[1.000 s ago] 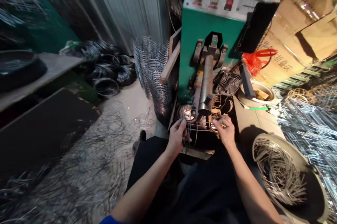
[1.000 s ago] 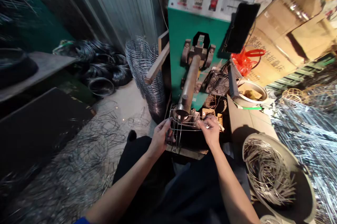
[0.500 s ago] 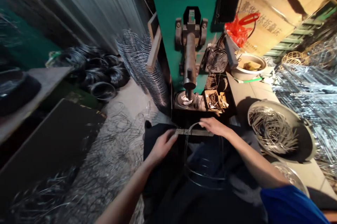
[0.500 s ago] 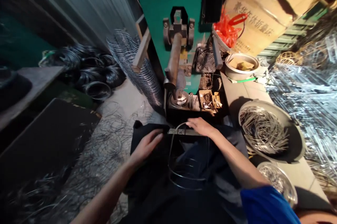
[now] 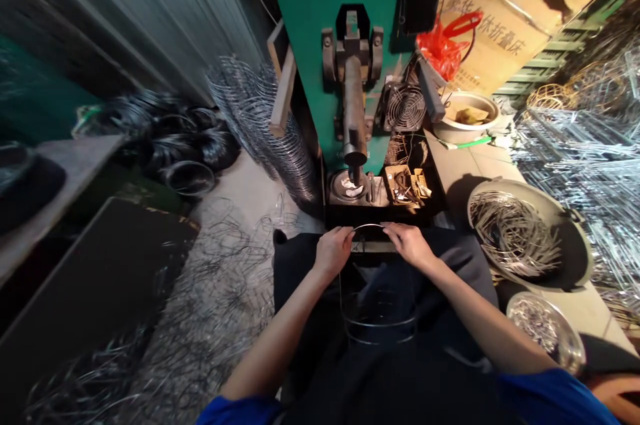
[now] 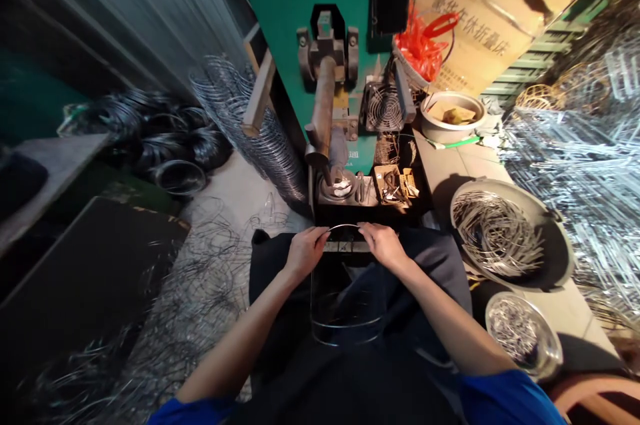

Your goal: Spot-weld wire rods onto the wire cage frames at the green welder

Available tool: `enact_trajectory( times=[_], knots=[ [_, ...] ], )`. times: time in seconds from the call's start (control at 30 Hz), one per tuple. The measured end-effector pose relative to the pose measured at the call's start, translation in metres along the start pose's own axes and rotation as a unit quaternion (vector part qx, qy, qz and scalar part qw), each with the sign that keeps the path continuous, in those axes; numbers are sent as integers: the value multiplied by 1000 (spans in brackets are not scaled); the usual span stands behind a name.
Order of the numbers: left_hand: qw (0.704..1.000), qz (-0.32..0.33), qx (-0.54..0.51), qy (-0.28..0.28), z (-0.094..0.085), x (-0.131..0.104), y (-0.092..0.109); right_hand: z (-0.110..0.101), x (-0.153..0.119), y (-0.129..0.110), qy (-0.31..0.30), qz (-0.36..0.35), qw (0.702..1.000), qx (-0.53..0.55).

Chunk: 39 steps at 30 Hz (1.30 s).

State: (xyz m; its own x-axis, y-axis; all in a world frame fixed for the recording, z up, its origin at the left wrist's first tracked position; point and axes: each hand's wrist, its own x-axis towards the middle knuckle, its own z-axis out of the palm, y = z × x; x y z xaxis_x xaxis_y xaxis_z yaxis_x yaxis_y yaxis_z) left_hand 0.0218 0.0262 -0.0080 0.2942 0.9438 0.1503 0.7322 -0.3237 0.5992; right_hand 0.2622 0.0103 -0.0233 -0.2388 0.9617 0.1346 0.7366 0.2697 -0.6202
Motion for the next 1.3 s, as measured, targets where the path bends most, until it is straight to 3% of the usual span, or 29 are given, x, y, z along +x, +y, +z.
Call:
enact_trajectory(
  times=[0.33,0.6,0.87,1.3],
  knots=[
    [999,33,42,-10,-51,42,13,-49,60,-49,-85,2,972,-221],
    [999,22,48,-11,-83,67,25,-77,94,-67,-115,-38,965,-232],
    [997,7,70,-26,-88,78,27,-87,106,-73,-119,-60,960,-247],
    [997,8,81,-19,-88,85,21,-82,117,-69,-113,-47,961,-248]
  ],
)
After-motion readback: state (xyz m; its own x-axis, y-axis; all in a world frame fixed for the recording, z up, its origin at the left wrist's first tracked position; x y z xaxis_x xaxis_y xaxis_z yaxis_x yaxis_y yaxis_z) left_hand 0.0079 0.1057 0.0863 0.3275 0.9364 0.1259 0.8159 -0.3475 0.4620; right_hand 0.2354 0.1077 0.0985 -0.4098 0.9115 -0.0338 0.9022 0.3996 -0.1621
